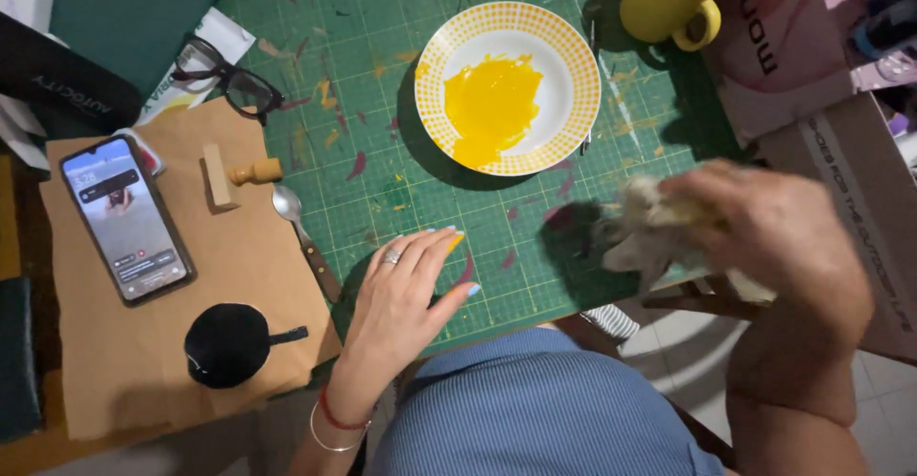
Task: Painting large foam letters with yellow paint using a brush on a green cutting mat.
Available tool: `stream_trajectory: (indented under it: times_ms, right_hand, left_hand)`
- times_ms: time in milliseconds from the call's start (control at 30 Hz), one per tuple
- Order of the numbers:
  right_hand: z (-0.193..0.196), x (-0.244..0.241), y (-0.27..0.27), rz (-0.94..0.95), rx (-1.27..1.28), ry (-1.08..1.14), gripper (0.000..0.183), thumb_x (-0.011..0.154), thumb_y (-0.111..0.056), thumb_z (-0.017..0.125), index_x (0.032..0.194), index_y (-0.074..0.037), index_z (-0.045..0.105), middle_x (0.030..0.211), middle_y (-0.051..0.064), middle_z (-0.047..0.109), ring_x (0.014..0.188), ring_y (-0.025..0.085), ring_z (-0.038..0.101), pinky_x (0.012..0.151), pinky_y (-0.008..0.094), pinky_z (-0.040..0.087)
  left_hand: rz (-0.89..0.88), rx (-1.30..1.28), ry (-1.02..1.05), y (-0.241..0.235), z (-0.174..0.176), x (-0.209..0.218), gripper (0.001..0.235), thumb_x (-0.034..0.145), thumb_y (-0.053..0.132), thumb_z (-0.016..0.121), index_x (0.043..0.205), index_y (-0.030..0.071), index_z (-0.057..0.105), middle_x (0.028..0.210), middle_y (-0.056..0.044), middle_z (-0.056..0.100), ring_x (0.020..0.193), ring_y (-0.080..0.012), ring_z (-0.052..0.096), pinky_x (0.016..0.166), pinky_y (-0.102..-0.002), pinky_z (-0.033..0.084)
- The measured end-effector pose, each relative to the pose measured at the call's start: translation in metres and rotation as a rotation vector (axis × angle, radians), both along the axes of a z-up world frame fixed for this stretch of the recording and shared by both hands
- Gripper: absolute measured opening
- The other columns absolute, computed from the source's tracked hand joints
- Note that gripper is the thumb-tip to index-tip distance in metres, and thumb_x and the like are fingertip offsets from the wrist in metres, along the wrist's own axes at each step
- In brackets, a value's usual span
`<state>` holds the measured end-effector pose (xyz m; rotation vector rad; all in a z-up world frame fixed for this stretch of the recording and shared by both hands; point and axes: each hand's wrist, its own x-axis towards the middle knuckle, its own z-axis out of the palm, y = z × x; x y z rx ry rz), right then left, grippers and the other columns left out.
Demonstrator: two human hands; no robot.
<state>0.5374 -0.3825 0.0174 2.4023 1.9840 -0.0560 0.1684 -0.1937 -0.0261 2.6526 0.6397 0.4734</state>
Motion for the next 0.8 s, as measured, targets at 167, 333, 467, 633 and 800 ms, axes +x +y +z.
stream_trajectory:
  times_ms: [167,333,467,633,800]
  right_hand:
    - [-0.016,0.029,0.011,-0.268,0.112,-0.531,0.033,0.100,-0.043,0.070,0.132,-0.046,0.076,0.102,-0.009,0.070,0.094,0.019,0.078,0.063,0.037,0.057]
    - [-0.004,0.013,0.048,-0.350,-0.201,-0.170,0.059,0.099,-0.063,0.061,0.151,-0.034,0.061,0.136,0.007,0.069,0.115,0.034,0.071,0.065,0.055,0.066]
    - [-0.013,0.016,0.036,-0.294,0.039,-0.363,0.065,0.105,-0.075,0.058,0.152,-0.030,0.060,0.102,0.015,0.071,0.079,0.036,0.076,0.049,0.048,0.062]
    - [-0.017,0.035,0.035,-0.235,0.311,-0.295,0.053,0.112,-0.044,0.072,0.158,-0.017,0.070,0.132,0.008,0.076,0.097,0.037,0.074,0.056,0.053,0.055]
    - [-0.009,0.073,0.073,-0.180,0.493,0.189,0.045,0.119,-0.024,0.063,0.155,0.002,0.068,0.129,0.026,0.073,0.108,0.042,0.070,0.085,0.052,0.049]
  left_hand:
    - [-0.015,-0.021,0.014,0.001,0.002,0.002,0.051,0.101,0.037,0.073,0.143,0.009,0.065,0.142,-0.006,0.070,0.131,-0.0258,0.064,0.115,-0.048,0.045]
    - [-0.054,-0.005,0.022,0.003,0.002,0.004,0.051,0.102,0.038,0.073,0.143,0.008,0.065,0.143,-0.006,0.070,0.132,-0.0263,0.063,0.114,-0.047,0.046]
    - [-0.073,0.054,0.038,0.006,0.004,0.002,0.052,0.102,0.040,0.072,0.142,0.006,0.066,0.141,-0.007,0.071,0.130,-0.0252,0.065,0.110,-0.044,0.050]
    - [-0.096,0.070,0.072,0.010,0.012,-0.009,0.053,0.101,0.038,0.074,0.143,0.007,0.065,0.141,-0.007,0.072,0.130,-0.0259,0.065,0.109,-0.045,0.050]
    - [-0.168,0.189,0.123,0.023,0.018,-0.026,0.056,0.099,0.043,0.073,0.144,0.010,0.065,0.138,-0.005,0.073,0.126,-0.0240,0.067,0.108,-0.043,0.051]
